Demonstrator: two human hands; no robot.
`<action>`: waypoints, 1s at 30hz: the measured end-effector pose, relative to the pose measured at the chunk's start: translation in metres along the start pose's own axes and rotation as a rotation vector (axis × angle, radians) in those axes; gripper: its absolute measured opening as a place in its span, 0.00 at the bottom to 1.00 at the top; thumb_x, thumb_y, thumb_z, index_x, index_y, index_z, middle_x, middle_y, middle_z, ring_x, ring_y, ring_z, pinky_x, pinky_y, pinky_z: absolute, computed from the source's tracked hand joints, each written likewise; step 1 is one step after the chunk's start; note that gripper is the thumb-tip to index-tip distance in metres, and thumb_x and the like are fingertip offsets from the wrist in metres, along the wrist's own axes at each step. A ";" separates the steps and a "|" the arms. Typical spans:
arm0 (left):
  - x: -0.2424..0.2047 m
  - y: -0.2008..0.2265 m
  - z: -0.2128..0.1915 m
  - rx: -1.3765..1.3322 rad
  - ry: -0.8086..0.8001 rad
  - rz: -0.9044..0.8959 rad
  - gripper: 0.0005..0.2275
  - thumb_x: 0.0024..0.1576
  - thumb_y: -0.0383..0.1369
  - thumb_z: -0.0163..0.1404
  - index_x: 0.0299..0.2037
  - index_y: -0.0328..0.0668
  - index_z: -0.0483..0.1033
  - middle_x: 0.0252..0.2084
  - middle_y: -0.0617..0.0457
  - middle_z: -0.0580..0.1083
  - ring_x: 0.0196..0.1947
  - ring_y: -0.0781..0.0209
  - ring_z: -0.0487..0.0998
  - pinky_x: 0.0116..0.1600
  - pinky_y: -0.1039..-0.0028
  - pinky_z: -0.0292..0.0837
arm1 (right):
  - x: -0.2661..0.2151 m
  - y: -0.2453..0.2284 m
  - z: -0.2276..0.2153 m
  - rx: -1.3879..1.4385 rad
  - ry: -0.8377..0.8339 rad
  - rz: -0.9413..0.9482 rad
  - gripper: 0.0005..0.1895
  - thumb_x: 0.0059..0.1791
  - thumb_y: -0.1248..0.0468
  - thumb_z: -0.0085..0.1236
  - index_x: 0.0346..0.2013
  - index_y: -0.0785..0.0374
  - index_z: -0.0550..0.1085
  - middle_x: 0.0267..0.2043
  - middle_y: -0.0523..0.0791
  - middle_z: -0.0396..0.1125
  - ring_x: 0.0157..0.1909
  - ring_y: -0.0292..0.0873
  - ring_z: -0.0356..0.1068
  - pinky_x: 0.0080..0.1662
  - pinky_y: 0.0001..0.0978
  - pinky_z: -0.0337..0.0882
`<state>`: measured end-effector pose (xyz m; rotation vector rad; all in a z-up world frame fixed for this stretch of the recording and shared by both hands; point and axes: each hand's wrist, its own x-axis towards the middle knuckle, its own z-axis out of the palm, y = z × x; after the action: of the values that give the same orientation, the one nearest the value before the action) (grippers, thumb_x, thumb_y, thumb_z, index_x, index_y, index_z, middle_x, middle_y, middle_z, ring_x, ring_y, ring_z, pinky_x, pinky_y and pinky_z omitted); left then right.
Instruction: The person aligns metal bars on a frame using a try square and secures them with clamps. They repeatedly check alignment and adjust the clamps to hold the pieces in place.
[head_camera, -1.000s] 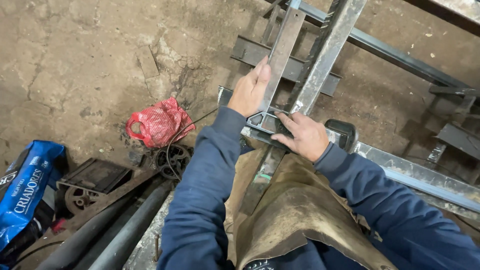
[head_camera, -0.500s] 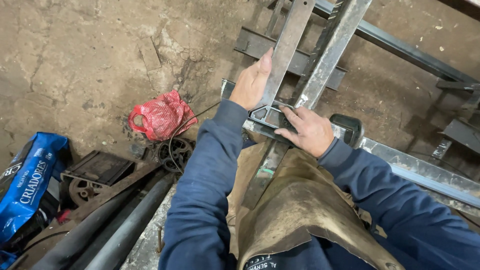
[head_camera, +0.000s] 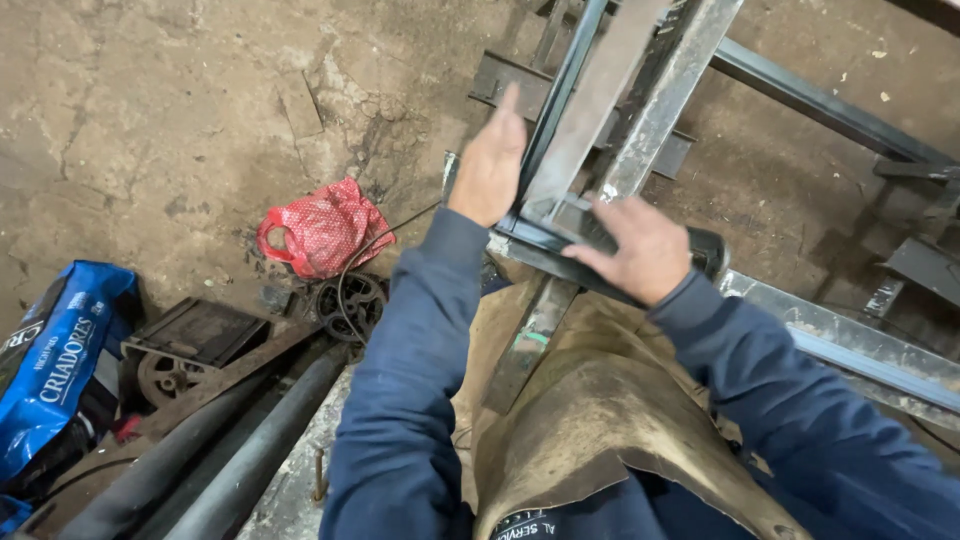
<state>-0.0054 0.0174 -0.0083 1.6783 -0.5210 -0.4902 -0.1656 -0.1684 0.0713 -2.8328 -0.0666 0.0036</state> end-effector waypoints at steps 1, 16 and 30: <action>-0.009 0.006 -0.008 -0.011 0.067 0.049 0.35 0.72 0.56 0.27 0.71 0.23 0.57 0.73 0.30 0.62 0.75 0.39 0.61 0.76 0.64 0.53 | 0.002 0.008 -0.003 -0.009 0.060 -0.006 0.35 0.45 0.40 0.68 0.56 0.61 0.77 0.36 0.48 0.70 0.33 0.46 0.72 0.34 0.37 0.73; -0.137 0.026 0.018 0.244 0.346 0.003 0.16 0.61 0.30 0.53 0.58 0.34 0.75 0.37 0.44 0.74 0.33 0.53 0.76 0.41 0.68 0.73 | 0.000 0.098 0.047 -0.086 0.154 0.177 0.27 0.52 0.49 0.71 0.54 0.66 0.76 0.47 0.53 0.71 0.47 0.56 0.73 0.48 0.46 0.74; -0.143 0.021 0.023 0.221 0.382 -0.019 0.18 0.61 0.31 0.55 0.62 0.38 0.74 0.36 0.45 0.73 0.32 0.53 0.75 0.41 0.69 0.72 | 0.009 0.100 0.049 -0.119 0.169 0.173 0.29 0.51 0.47 0.75 0.51 0.67 0.75 0.49 0.53 0.69 0.48 0.56 0.72 0.47 0.46 0.74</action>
<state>-0.1359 0.0807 0.0133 1.9329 -0.2854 -0.1191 -0.1527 -0.2484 -0.0057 -2.9347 0.2219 -0.2085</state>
